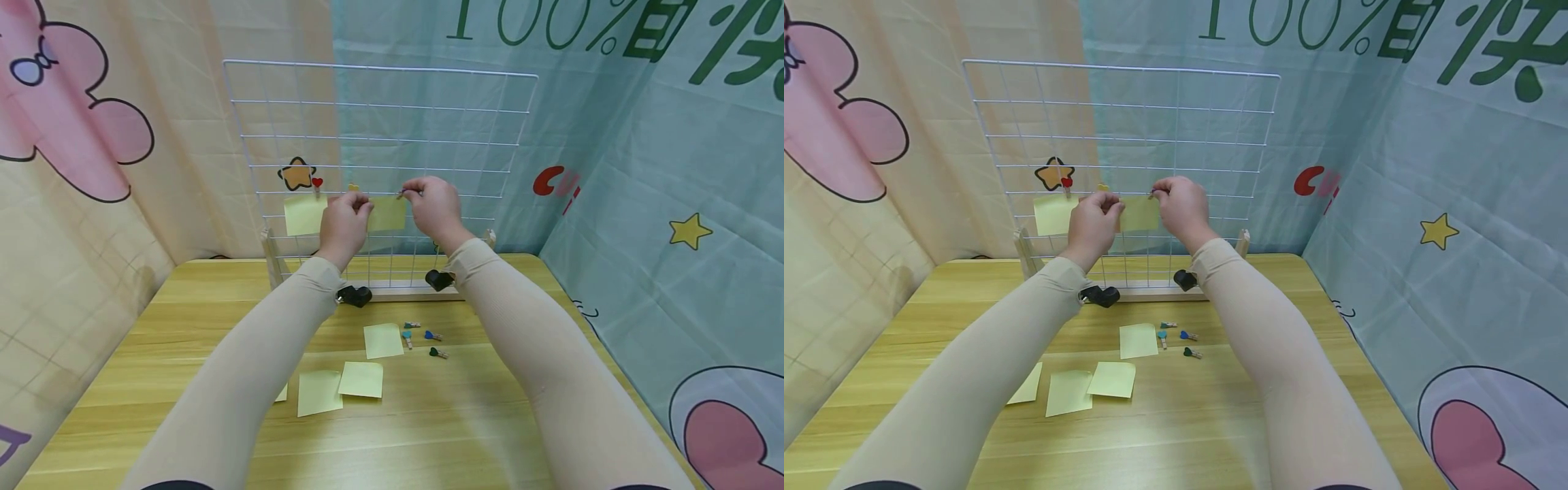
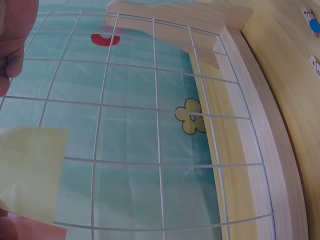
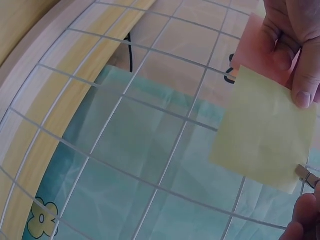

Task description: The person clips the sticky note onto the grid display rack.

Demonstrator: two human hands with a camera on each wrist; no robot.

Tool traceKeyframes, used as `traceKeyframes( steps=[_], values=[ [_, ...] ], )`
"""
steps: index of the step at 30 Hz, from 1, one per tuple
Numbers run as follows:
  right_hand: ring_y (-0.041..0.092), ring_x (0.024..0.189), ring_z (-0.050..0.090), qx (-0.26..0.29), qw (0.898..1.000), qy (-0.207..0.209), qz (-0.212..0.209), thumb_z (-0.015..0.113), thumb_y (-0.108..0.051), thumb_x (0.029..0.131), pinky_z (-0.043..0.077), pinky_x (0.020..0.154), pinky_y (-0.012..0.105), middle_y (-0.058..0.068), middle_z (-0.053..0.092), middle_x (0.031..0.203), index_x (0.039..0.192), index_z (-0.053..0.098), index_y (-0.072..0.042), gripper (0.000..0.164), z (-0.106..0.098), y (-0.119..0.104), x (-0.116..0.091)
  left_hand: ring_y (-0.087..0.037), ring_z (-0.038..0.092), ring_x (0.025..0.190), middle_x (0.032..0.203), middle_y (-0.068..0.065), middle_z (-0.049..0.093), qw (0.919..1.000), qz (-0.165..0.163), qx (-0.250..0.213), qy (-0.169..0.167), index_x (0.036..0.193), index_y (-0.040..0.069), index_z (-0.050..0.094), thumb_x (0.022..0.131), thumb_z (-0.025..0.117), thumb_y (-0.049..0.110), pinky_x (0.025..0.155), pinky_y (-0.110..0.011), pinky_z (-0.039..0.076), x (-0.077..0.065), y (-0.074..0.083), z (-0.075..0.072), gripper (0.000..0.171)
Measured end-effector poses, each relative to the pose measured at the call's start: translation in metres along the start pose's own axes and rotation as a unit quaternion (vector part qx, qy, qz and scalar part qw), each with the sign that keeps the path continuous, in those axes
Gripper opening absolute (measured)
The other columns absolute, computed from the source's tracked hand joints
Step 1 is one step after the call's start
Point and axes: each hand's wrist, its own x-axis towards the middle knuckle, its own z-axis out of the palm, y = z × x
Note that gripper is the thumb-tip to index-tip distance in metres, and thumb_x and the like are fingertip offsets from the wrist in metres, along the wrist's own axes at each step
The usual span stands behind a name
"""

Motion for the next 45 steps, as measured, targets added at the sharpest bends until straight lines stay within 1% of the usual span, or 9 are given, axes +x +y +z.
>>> traceKeyframes(
  steps=[5, 13, 16, 23, 28, 36, 38, 42, 45],
  values=[
    [0.019, 0.068, 0.053, -0.004, 1.0, -0.009, 0.001, 0.056, -0.027, 0.111, 0.039, 0.058, 0.03, 0.003, 0.076, 0.128, 0.131, 0.075, -0.015, 0.03, -0.0011, -0.0014, 0.0014, -0.025, 0.068, 0.096, 0.11, -0.009, 0.076, 1.0, -0.002, 0.007, 0.001, 0.116, 0.009, 0.074, 0.107, 0.065, 0.027, 0.084, -0.04, 0.055, 0.0006, 0.001, 0.0009, 0.022],
    [0.02, 0.064, 0.051, -0.026, 0.999, -0.016, -0.009, 0.055, -0.025, 0.111, 0.038, 0.058, 0.03, 0.003, 0.075, 0.131, 0.134, 0.073, -0.015, 0.031, -0.0032, -0.0035, 0.003, -0.024, 0.069, 0.097, 0.11, -0.007, 0.076, 1.0, -0.003, 0.008, 0.003, 0.115, 0.01, 0.075, 0.106, 0.066, 0.027, 0.085, -0.041, 0.056, 0.0016, 0.0004, 0.0021, 0.021],
    [0.02, 0.068, 0.054, -0.035, 0.999, -0.015, -0.016, 0.054, -0.025, 0.111, 0.04, 0.06, 0.03, 0.004, 0.074, 0.132, 0.136, 0.072, -0.015, 0.032, -0.0032, -0.0034, 0.0032, -0.024, 0.069, 0.096, 0.11, -0.007, 0.076, 1.0, -0.001, 0.006, 0.003, 0.114, 0.011, 0.075, 0.106, 0.066, 0.027, 0.084, -0.04, 0.056, 0.0022, -0.0004, 0.0029, 0.02],
    [0.022, 0.088, 0.066, -0.072, 0.997, -0.018, -0.032, 0.053, -0.023, 0.112, 0.048, 0.071, 0.034, 0.004, 0.075, 0.132, 0.136, 0.072, -0.014, 0.032, -0.0035, -0.0044, 0.0063, -0.024, 0.068, 0.096, 0.11, -0.007, 0.076, 1.0, 0.001, 0.005, 0.006, 0.114, 0.01, 0.075, 0.106, 0.065, 0.025, 0.084, -0.041, 0.055, 0.0026, -0.0003, 0.0041, 0.019],
    [0.023, 0.106, 0.069, -0.085, 0.996, -0.033, -0.023, 0.051, -0.023, 0.112, 0.052, 0.08, 0.036, 0.004, 0.074, 0.133, 0.135, 0.073, -0.015, 0.032, -0.0057, -0.0076, 0.009, -0.024, 0.067, 0.096, 0.111, -0.007, 0.076, 1.0, -0.003, -0.001, 0.006, 0.114, 0.011, 0.074, 0.107, 0.065, 0.026, 0.084, -0.041, 0.055, 0.0017, 0.0002, 0.0043, 0.019],
    [0.023, 0.101, 0.068, -0.093, 0.995, -0.042, -0.019, 0.049, -0.023, 0.113, 0.049, 0.07, 0.034, 0.005, 0.072, 0.136, 0.138, 0.071, -0.016, 0.034, -0.0074, -0.0096, 0.0099, -0.024, 0.068, 0.098, 0.111, -0.007, 0.076, 1.0, -0.002, 0.001, 0.006, 0.114, 0.011, 0.074, 0.107, 0.064, 0.026, 0.086, -0.042, 0.056, 0.0028, 0.0017, 0.0054, 0.02],
    [0.023, 0.106, 0.069, -0.096, 0.994, -0.041, -0.023, 0.049, -0.022, 0.113, 0.053, 0.075, 0.034, 0.005, 0.072, 0.136, 0.138, 0.071, -0.016, 0.034, -0.0075, -0.0097, 0.0098, -0.024, 0.068, 0.097, 0.111, -0.007, 0.076, 1.0, -0.003, -0.001, 0.005, 0.114, 0.011, 0.074, 0.107, 0.064, 0.026, 0.086, -0.041, 0.056, 0.0026, 0.0023, 0.0053, 0.019],
    [0.026, 0.121, 0.067, -0.112, 0.992, -0.038, -0.038, 0.049, -0.021, 0.113, 0.057, 0.094, 0.039, 0.006, 0.071, 0.133, 0.139, 0.07, -0.015, 0.034, -0.0067, -0.0084, 0.0092, -0.024, 0.068, 0.098, 0.111, -0.007, 0.076, 1.0, -0.007, -0.003, 0.006, 0.114, 0.011, 0.074, 0.107, 0.064, 0.025, 0.087, -0.041, 0.056, 0.0028, 0.0029, 0.0055, 0.019],
    [0.027, 0.121, 0.067, -0.108, 0.993, -0.033, -0.046, 0.05, -0.021, 0.113, 0.057, 0.094, 0.04, 0.007, 0.071, 0.132, 0.141, 0.068, -0.014, 0.035, -0.0058, -0.0059, 0.0084, -0.024, 0.069, 0.099, 0.111, -0.007, 0.076, 0.9999, -0.01, -0.004, 0.008, 0.113, 0.011, 0.074, 0.107, 0.064, 0.025, 0.087, -0.041, 0.056, 0.0026, 0.0029, 0.0061, 0.018]
  ],
)
